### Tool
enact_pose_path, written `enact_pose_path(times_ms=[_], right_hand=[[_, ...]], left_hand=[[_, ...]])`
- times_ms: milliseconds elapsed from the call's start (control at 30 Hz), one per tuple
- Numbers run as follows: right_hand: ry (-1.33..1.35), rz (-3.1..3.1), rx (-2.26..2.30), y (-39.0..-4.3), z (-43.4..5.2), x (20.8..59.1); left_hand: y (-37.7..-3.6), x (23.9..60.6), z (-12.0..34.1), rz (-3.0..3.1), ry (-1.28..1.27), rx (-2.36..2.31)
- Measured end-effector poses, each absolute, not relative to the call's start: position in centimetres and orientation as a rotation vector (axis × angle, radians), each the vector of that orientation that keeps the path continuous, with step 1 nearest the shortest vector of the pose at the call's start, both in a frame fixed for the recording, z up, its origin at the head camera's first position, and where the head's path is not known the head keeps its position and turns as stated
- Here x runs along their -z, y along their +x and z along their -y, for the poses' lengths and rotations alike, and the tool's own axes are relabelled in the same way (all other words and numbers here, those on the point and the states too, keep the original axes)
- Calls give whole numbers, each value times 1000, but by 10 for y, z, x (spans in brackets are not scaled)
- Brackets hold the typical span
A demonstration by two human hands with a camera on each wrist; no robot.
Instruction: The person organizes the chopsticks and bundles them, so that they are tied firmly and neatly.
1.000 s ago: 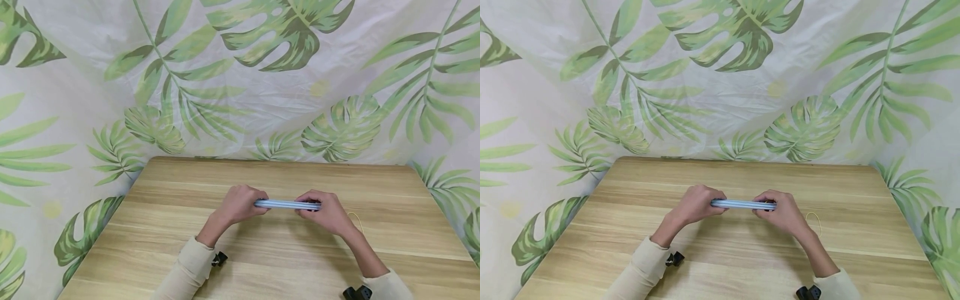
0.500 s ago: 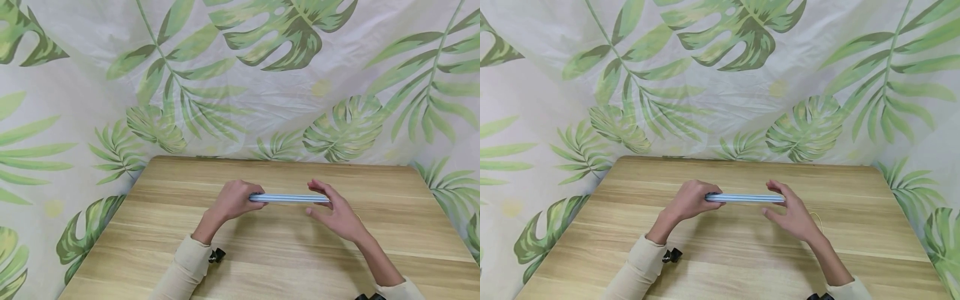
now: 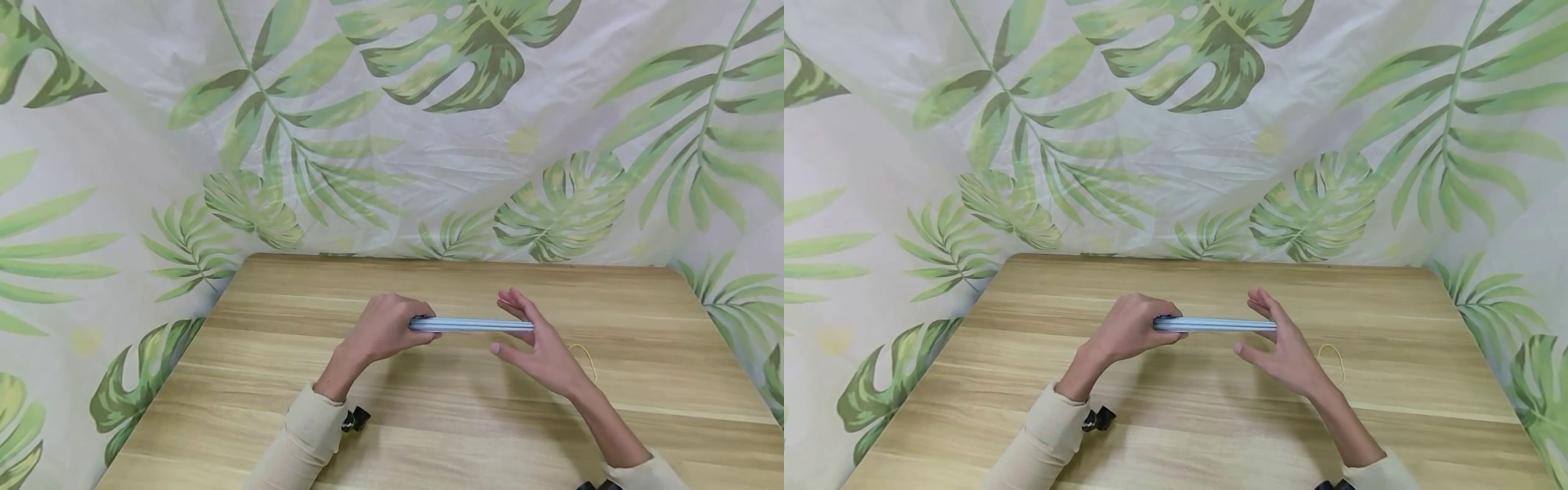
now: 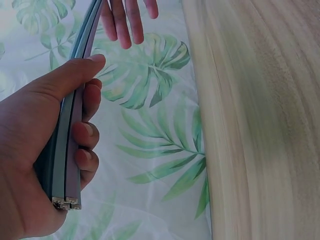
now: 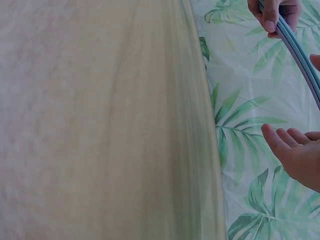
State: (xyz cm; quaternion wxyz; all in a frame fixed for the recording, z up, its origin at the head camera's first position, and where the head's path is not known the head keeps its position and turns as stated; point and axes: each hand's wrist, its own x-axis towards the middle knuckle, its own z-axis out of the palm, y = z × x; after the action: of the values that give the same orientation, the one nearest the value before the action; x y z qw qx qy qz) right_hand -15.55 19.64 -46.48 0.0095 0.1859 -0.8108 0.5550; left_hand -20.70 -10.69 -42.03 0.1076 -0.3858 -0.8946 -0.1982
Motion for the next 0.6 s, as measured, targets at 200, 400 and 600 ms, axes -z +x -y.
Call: enact_pose_path(times_ms=[200,400,600], right_hand=[[590,2539,-1738,-156,-197,464],[603,2477,-1758,-153,-196,459],[689,2411,-1826,-151,-190,460]], left_hand=[[-208,419,109,2632,-1130,565],[-210,419,114,2636,-1107,572],[-210,417,114,2644,-1134,594]])
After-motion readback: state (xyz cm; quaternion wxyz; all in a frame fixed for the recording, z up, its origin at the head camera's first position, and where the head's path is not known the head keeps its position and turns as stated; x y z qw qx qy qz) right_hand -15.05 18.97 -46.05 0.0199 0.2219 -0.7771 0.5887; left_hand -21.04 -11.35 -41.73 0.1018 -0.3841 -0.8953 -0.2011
